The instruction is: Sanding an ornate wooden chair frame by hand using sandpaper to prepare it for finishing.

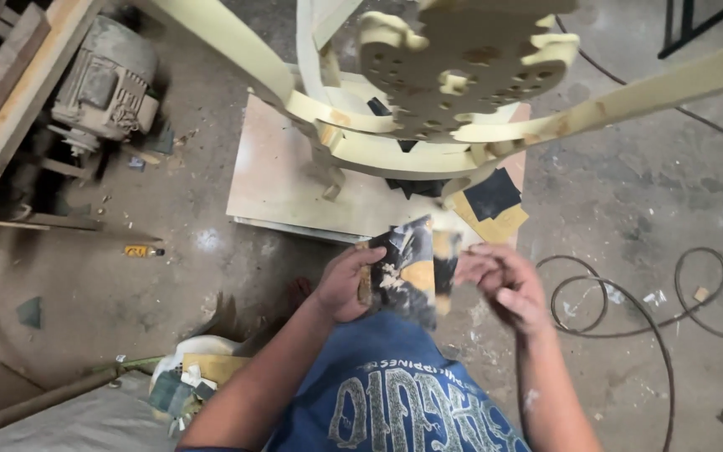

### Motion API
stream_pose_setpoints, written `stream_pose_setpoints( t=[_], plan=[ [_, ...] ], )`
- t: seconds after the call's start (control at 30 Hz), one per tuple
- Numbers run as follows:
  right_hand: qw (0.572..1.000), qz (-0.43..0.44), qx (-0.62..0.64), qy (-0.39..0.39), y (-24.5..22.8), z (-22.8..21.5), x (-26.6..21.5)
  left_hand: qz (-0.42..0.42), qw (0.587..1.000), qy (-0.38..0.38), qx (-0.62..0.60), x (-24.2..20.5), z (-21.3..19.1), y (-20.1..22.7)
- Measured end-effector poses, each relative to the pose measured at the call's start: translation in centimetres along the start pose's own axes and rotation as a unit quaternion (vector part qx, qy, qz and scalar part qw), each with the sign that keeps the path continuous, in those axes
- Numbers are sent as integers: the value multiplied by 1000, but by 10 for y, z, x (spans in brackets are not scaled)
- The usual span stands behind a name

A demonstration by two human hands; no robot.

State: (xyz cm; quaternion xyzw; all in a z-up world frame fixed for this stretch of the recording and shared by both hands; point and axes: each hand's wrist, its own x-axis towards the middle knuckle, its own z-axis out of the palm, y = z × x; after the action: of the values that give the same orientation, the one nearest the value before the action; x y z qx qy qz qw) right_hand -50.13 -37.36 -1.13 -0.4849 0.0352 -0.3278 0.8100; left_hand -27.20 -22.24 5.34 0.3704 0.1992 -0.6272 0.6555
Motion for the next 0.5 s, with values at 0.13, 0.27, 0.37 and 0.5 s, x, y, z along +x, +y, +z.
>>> stream_pose_setpoints(
  t=[0.13,0.27,0.37,0.5],
  plan=[
    [994,20,85,73,54,17,-20,50,998,47,8,-13,5,-5],
    [958,49,18,281,53,52,6,77,994,65,41,-21,3,-9],
    [931,37,-55,359,48,45,21,81,993,78,47,-38,10,3],
    [907,27,-79,413,15,57,41,106,994,20,6,-6,-46,27]
  ],
)
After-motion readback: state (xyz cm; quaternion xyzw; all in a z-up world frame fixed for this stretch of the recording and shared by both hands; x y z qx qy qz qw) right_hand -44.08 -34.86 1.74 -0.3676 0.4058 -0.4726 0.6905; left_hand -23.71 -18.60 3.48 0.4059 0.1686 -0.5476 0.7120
